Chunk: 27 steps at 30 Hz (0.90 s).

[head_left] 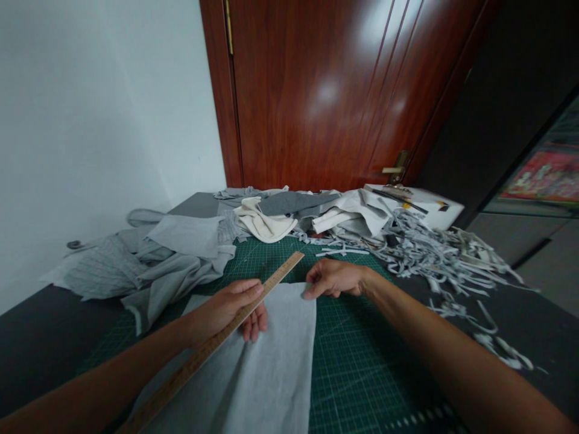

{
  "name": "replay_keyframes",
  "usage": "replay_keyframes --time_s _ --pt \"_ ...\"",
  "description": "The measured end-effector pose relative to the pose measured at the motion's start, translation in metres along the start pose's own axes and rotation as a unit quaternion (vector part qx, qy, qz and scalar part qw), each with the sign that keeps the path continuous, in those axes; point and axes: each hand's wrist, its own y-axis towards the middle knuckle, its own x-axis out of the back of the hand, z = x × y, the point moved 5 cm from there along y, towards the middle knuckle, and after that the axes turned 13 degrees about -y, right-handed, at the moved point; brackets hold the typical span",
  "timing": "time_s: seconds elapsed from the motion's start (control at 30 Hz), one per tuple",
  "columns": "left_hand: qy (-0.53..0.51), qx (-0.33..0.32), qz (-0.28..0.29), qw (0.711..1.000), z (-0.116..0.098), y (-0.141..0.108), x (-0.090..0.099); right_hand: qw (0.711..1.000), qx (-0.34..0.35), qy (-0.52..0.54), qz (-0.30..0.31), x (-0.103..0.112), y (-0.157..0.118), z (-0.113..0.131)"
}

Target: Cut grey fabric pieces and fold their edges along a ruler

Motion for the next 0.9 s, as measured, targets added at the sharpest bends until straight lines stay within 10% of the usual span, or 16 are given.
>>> replay_keyframes --time_s 0.37,0.9 --pt "0.009 0.008 -0.021 1.0 -0.001 0.0 -0.001 0.986 0.053 0.115 -0.109 0.003 0.009 -0.008" --pt "0.028 0.002 -0.076 0.997 0.0 0.004 -0.005 0.994 0.004 0.099 0.036 -0.01 -0.005 -0.016"
